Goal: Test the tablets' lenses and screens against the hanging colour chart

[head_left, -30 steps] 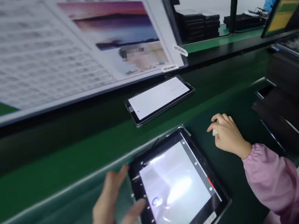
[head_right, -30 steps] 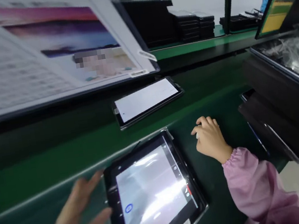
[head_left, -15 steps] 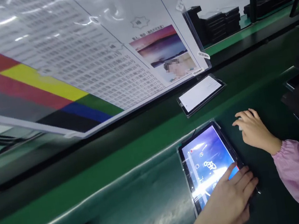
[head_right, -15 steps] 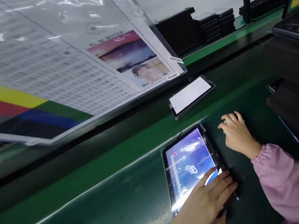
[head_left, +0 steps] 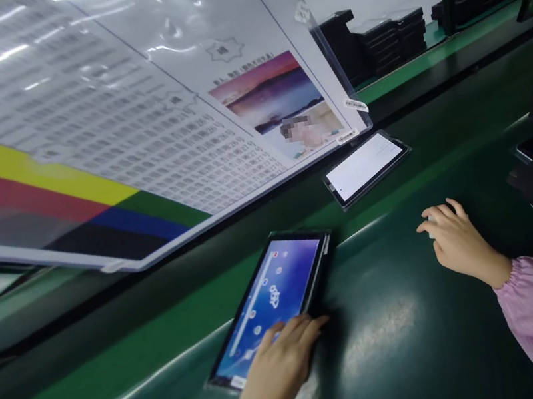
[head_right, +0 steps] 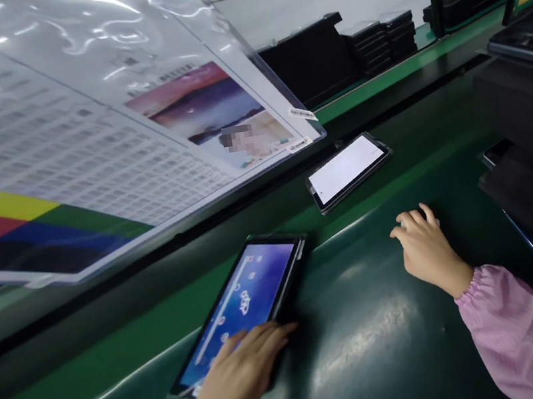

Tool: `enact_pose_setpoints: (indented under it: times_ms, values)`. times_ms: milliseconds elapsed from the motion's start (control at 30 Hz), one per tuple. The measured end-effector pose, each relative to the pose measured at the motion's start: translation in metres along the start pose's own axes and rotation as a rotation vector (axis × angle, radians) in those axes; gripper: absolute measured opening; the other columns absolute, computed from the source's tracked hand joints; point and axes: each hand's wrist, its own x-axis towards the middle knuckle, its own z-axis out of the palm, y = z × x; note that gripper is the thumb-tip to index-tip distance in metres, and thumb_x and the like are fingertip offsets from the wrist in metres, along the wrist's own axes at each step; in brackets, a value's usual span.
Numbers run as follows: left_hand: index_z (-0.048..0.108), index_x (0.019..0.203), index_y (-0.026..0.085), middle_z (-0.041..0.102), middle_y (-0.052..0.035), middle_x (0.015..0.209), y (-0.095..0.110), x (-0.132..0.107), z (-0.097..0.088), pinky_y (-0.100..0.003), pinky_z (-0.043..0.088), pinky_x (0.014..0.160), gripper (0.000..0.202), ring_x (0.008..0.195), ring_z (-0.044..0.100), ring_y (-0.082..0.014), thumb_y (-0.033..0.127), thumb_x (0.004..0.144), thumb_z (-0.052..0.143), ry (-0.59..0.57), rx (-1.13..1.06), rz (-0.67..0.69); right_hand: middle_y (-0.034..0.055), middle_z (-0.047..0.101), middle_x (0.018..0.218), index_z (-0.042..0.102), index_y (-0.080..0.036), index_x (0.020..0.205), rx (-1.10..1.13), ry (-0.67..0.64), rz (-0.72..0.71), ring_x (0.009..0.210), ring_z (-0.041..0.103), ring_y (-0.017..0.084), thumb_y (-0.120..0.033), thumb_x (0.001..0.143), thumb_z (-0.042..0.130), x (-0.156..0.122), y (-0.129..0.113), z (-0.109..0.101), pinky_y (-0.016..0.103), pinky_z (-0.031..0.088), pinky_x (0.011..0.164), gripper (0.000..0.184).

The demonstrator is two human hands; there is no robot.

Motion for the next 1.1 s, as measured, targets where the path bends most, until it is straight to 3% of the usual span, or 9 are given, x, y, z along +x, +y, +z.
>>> enact_pose_setpoints:
  times_ms: [133, 267, 467, 633, 700, 767, 867, 967, 1100]
  values:
    - [0.079, 0.110, 0.027, 0.079, -0.0086, 0.109, -0.051, -0.011, 0.018, -0.042, 0.051, 0.090, 0.051, 0.104, 0.074, -0.0296, 0.007, 0.086, 0.038, -0.013, -0.047, -0.186, 0.0100, 0.065, 0.122, 0.073, -0.018, 0.112, 0.002, 0.001, 0.001, 0.124, 0.057, 0.027, 0.003, 0.079, 0.052, 0.000, 0.001, 0.001, 0.059, 0.021, 0.125, 0.044]
    - [0.076, 0.101, 0.025, 0.080, -0.0073, 0.102, -0.088, -0.005, 0.022, -0.044, 0.052, 0.091, 0.047, 0.101, 0.074, -0.0311, 0.010, 0.072, 0.042, 0.043, -0.104, -0.346, 0.0096, 0.065, 0.123, 0.072, -0.019, 0.111, -0.001, 0.010, 0.007, 0.123, 0.057, 0.027, 0.004, 0.079, 0.052, 0.000, 0.002, 0.002, 0.059, 0.021, 0.124, 0.044]
    - [0.064, 0.091, 0.025, 0.076, 0.0016, 0.085, -0.108, 0.005, 0.011, -0.038, 0.055, 0.087, 0.026, 0.091, 0.073, -0.0276, 0.017, 0.079, 0.042, 0.182, -0.031, -0.671, 0.0089, 0.065, 0.123, 0.071, -0.020, 0.111, 0.005, 0.029, 0.006, 0.123, 0.058, 0.026, 0.004, 0.079, 0.052, -0.001, 0.003, 0.004, 0.059, 0.023, 0.124, 0.045]
    - [0.066, 0.094, 0.018, 0.074, -0.0071, 0.085, -0.065, 0.045, 0.002, -0.043, 0.055, 0.074, 0.026, 0.086, 0.071, -0.0350, 0.022, 0.086, 0.042, 0.250, -0.169, -0.919, 0.0089, 0.065, 0.125, 0.070, -0.021, 0.109, 0.045, 0.055, 0.016, 0.126, 0.057, 0.027, 0.004, 0.079, 0.050, -0.003, 0.002, 0.009, 0.061, 0.024, 0.124, 0.044]
    - [0.068, 0.093, 0.017, 0.075, -0.0111, 0.093, -0.035, 0.082, 0.006, -0.045, 0.055, 0.088, 0.027, 0.096, 0.070, -0.0343, 0.022, 0.088, 0.042, 0.239, -0.244, -0.849, 0.0091, 0.065, 0.126, 0.070, -0.022, 0.109, 0.065, 0.065, 0.015, 0.129, 0.055, 0.027, 0.004, 0.079, 0.048, -0.003, 0.000, 0.010, 0.063, 0.025, 0.123, 0.045]
    - [0.069, 0.096, 0.020, 0.076, -0.0083, 0.106, -0.004, 0.129, 0.015, -0.040, 0.050, 0.101, 0.023, 0.109, 0.067, -0.0291, 0.026, 0.092, 0.047, 0.215, -0.326, -0.752, 0.0091, 0.064, 0.129, 0.068, -0.023, 0.109, 0.060, 0.092, 0.011, 0.133, 0.052, 0.028, 0.004, 0.079, 0.046, -0.003, -0.002, 0.011, 0.066, 0.023, 0.123, 0.046]
    - [0.066, 0.116, 0.020, 0.073, -0.0087, 0.117, 0.031, 0.202, 0.027, -0.037, 0.048, 0.105, 0.032, 0.115, 0.065, -0.0278, 0.041, 0.093, 0.060, 0.197, -0.418, -0.749, 0.0086, 0.062, 0.132, 0.067, -0.024, 0.108, 0.018, 0.163, 0.002, 0.138, 0.048, 0.030, 0.004, 0.080, 0.044, -0.004, -0.002, 0.013, 0.070, 0.019, 0.123, 0.045]
    - [0.055, 0.134, 0.012, 0.067, -0.0168, 0.126, 0.046, 0.257, 0.029, -0.038, 0.046, 0.107, 0.063, 0.123, 0.061, -0.0313, 0.048, 0.086, 0.075, 0.169, -0.494, -0.878, 0.0080, 0.062, 0.133, 0.065, -0.026, 0.107, -0.013, 0.224, -0.006, 0.139, 0.047, 0.030, 0.004, 0.081, 0.042, -0.003, 0.003, 0.017, 0.071, 0.022, 0.122, 0.045]
    - [0.044, 0.143, 0.004, 0.062, -0.0263, 0.133, 0.038, 0.293, 0.021, -0.042, 0.051, 0.101, 0.091, 0.123, 0.063, -0.0366, 0.045, 0.075, 0.089, 0.037, -0.632, -1.044, 0.0064, 0.062, 0.135, 0.064, -0.029, 0.112, -0.005, 0.196, -0.049, 0.139, 0.049, 0.030, 0.000, 0.083, 0.043, -0.002, 0.012, 0.025, 0.072, 0.025, 0.120, 0.047]
